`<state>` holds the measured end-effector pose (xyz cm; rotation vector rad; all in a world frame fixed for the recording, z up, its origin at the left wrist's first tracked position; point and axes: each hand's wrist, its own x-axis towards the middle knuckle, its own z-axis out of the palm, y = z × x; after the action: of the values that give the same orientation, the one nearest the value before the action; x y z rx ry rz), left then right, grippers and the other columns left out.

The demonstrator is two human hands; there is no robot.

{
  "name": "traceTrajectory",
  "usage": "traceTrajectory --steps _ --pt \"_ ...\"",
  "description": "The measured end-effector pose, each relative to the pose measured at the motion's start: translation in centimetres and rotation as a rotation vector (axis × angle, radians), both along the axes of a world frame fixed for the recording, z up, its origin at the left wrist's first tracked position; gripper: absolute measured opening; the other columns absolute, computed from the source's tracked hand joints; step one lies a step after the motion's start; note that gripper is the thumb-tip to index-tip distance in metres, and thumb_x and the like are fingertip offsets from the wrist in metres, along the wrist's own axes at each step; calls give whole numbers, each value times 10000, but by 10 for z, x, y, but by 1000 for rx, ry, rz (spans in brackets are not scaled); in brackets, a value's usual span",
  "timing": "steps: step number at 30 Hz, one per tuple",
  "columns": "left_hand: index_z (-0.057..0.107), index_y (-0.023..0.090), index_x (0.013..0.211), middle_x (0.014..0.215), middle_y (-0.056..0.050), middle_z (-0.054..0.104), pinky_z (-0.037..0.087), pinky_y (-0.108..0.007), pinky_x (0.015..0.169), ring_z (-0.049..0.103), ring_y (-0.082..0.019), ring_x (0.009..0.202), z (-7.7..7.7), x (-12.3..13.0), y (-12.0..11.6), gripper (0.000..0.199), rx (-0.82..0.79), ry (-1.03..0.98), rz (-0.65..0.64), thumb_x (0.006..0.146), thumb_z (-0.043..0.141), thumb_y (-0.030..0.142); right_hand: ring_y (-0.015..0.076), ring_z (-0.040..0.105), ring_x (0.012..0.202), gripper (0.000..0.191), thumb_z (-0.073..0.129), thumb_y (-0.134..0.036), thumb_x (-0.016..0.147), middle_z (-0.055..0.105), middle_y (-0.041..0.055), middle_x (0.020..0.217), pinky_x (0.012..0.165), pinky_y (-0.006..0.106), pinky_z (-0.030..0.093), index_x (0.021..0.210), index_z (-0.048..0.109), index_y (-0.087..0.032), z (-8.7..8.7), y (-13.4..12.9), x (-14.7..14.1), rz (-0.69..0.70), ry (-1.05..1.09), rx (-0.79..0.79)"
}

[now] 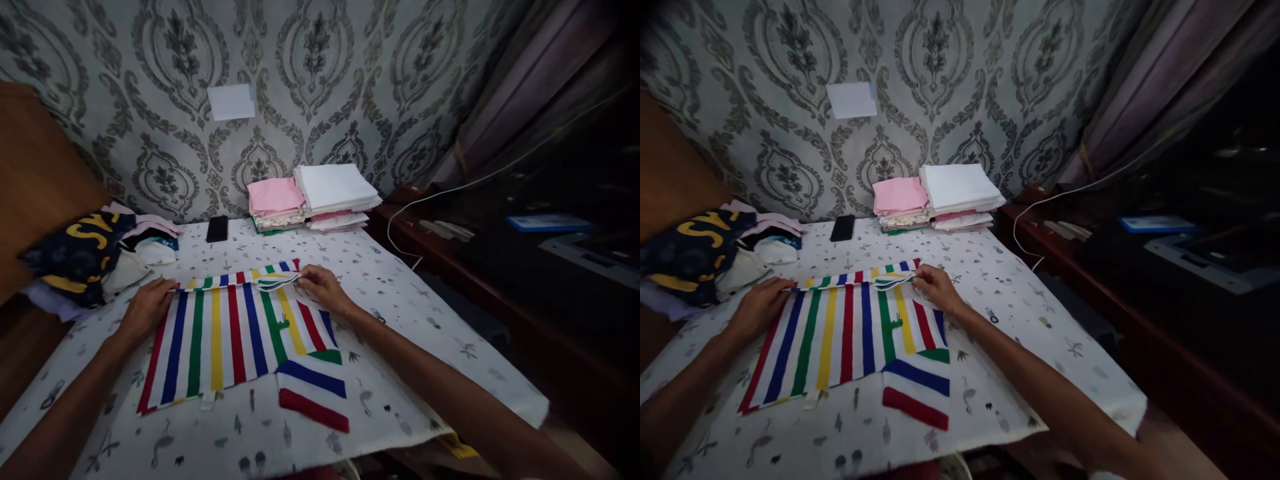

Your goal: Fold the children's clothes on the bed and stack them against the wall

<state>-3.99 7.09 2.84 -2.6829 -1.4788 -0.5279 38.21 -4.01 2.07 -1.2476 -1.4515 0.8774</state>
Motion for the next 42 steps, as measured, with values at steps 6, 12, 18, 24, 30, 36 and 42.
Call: traceTrajectory --steps 6,12,18,24,30,36,42 --pt "683 213 980 1055 -105 697 485 -406 929 626 -280 1002 0 0 -12 391 -37 -16 -9 944 343 403 158 597 718 320 635 -517 857 656 19 802 670 293 500 849 601 -199 1 -20 2 22 -50 -64" --pt "709 228 977 1016 -102 703 465 -429 928 622 -289 994 9 -3 -22 410 -87 66 -86 940 368 451 192 640 814 225 549 -356 915 712 64 952 727 334 531 971 687 -189 20 -35 5 101 -458 -108" --pt "706 196 1038 1079 -103 731 451 -407 991 646 -274 1022 30 23 -26 504 -147 -9 -64 955 356 548 234 666 1047 356 432 -320 969 713 105 1191 910 362 522 1134 708 -168 38 -3 -14 46 -569 -16" --pt "366 110 1522 1596 -140 372 269 -444 1196 341 -277 1472 0 76 -21 694 -283 103 4 989 231 533 285 284 1496 621 362 -447 1014 349 178 1595 1214 456 243 1508 401 -72 2 47 -59 88 -1018 -55" --pt "261 72 1564 1655 -148 200 154 -530 1222 160 -281 1539 -21 36 -10 742 -312 281 172 983 222 533 285 226 1518 734 254 -581 1010 294 153 1624 1227 474 208 1555 324 -95 -20 51 -48 77 -1160 -77" --pt "268 43 1552 1628 -191 271 200 -555 1198 206 -308 1523 -22 -2 -7 760 -284 223 261 967 238 527 299 277 1497 623 305 -448 1026 363 186 1586 1228 494 196 1503 401 -59 -16 38 -34 -10 -1179 -29" --pt "350 87 1524 1610 -199 309 275 -527 1179 265 -356 1492 -7 -19 -37 754 -250 96 257 950 306 575 336 383 1435 493 411 -338 998 399 173 1567 1145 586 343 1457 470 -172 -12 -50 10 -101 -1057 158"
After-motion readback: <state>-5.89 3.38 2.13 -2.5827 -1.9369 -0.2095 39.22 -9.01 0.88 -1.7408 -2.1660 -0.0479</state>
